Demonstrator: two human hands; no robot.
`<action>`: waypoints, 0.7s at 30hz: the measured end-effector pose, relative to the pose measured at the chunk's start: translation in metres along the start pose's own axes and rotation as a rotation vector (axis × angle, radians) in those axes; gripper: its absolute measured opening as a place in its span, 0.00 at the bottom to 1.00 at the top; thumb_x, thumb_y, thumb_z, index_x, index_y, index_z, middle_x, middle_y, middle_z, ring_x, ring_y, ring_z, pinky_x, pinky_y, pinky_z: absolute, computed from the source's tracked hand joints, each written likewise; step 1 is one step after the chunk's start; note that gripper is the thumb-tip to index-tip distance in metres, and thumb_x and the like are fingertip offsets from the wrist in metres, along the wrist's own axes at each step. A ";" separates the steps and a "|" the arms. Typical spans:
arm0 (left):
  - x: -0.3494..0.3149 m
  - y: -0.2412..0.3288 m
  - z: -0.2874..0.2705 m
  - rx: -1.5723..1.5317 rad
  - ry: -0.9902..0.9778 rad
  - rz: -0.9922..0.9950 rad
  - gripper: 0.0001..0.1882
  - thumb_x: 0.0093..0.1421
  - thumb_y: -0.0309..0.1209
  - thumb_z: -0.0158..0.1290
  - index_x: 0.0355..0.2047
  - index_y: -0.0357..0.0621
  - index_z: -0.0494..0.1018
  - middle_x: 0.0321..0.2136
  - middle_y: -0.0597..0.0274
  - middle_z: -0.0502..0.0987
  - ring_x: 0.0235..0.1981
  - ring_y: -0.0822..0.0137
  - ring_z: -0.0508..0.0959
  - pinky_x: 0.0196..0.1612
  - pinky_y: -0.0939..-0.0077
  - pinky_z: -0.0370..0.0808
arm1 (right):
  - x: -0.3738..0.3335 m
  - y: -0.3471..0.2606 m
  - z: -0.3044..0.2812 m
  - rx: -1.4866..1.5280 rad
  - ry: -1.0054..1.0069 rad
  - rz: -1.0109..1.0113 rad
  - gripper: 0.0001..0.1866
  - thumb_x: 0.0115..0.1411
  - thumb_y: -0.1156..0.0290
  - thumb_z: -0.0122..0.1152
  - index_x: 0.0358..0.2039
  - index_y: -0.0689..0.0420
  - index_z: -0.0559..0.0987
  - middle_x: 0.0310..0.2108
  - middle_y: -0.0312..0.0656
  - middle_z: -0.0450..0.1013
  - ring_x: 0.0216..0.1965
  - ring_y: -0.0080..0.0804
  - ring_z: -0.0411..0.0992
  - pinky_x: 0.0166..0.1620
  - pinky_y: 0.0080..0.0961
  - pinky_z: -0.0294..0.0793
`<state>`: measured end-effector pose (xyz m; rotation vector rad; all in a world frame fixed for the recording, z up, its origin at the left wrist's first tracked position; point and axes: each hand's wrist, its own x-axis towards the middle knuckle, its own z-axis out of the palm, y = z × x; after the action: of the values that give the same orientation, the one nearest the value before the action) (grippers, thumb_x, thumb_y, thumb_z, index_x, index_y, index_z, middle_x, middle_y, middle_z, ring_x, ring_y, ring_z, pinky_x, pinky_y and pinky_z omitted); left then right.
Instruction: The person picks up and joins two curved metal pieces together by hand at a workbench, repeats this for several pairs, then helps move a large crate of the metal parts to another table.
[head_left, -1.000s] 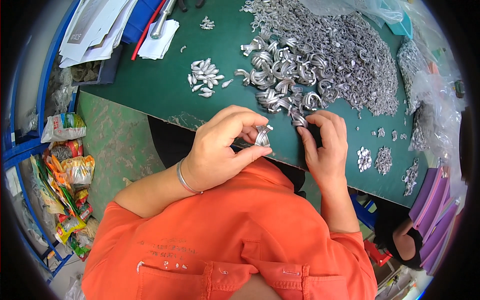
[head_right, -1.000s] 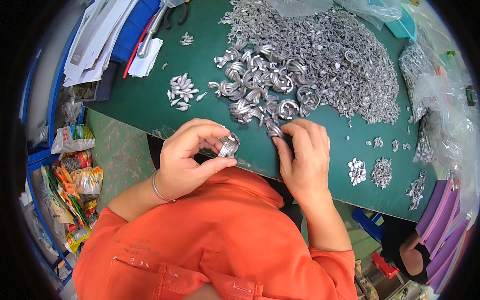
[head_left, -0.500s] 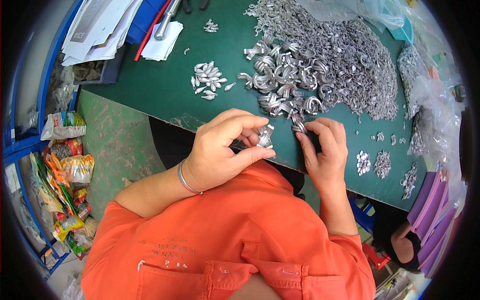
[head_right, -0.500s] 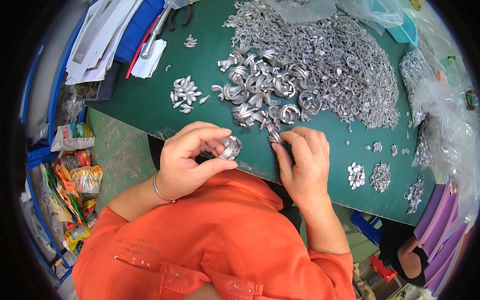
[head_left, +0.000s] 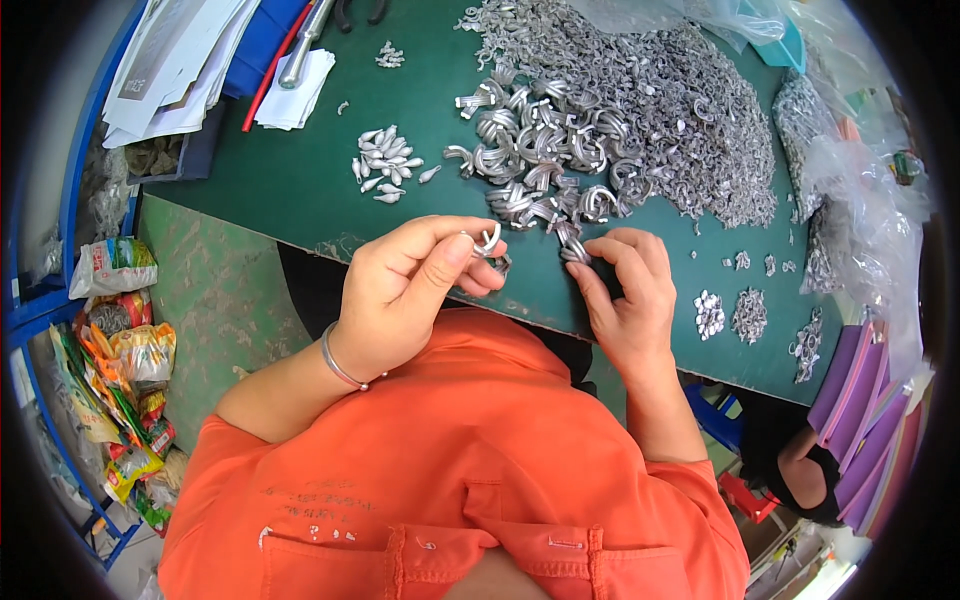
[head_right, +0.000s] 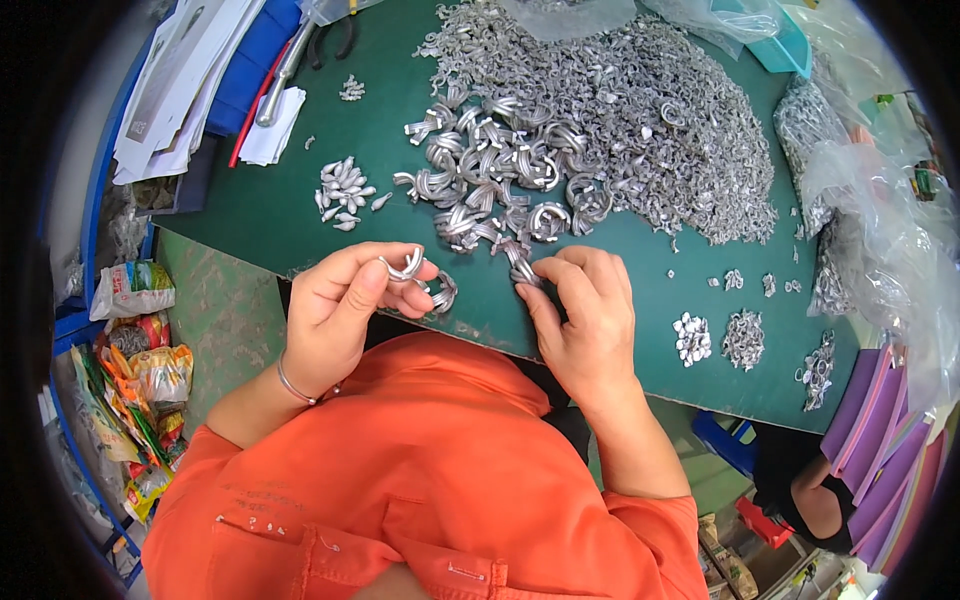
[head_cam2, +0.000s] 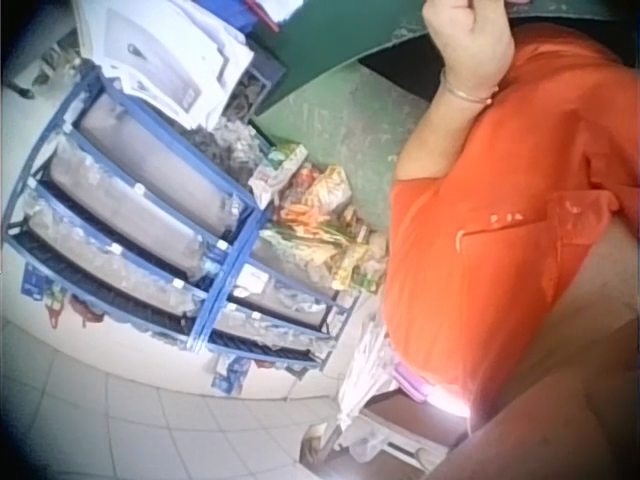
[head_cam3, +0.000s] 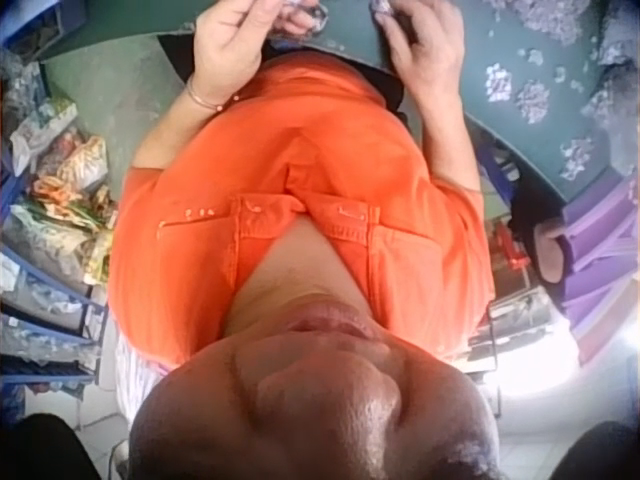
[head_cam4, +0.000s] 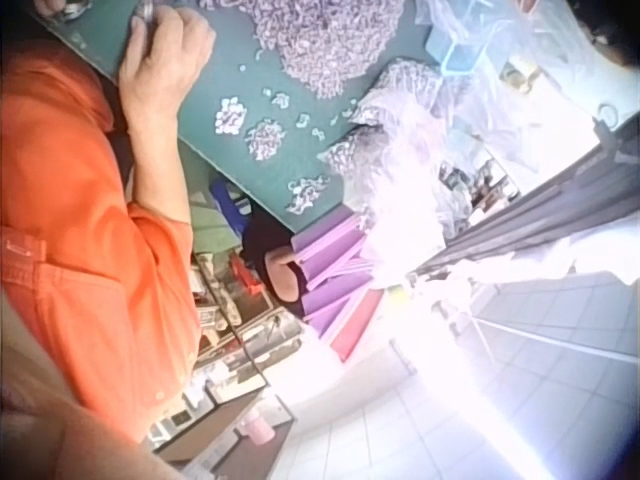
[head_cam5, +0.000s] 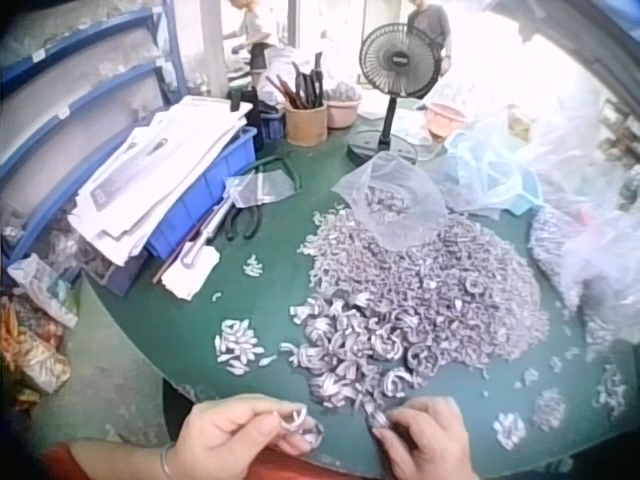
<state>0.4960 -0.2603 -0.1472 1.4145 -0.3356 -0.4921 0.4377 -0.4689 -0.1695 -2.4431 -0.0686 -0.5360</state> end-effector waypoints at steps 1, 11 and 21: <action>0.000 0.000 0.000 0.000 -0.001 0.000 0.16 0.63 0.32 0.37 0.43 0.32 0.67 0.35 0.51 0.74 0.31 0.70 0.76 0.35 0.78 0.74 | -0.001 0.000 0.000 0.029 0.004 0.017 0.12 0.39 0.80 0.64 0.27 0.59 0.74 0.30 0.41 0.68 0.27 0.35 0.66 0.30 0.26 0.66; 0.008 -0.001 0.002 0.143 0.023 0.211 0.08 0.57 0.19 0.44 0.36 0.30 0.70 0.38 0.52 0.71 0.33 0.69 0.75 0.37 0.79 0.74 | 0.005 0.001 -0.009 0.123 0.016 -0.013 0.10 0.42 0.81 0.62 0.26 0.62 0.72 0.28 0.47 0.68 0.30 0.43 0.68 0.32 0.29 0.70; 0.023 -0.006 0.000 0.741 -0.184 0.645 0.11 0.43 0.26 0.59 0.28 0.39 0.72 0.32 0.58 0.72 0.32 0.61 0.72 0.36 0.74 0.70 | 0.003 -0.004 -0.002 0.067 0.027 -0.035 0.12 0.41 0.76 0.64 0.27 0.59 0.72 0.29 0.44 0.68 0.30 0.43 0.67 0.33 0.31 0.67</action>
<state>0.5150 -0.2723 -0.1546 1.8479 -1.1664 0.0606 0.4391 -0.4668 -0.1640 -2.3727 -0.1162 -0.5731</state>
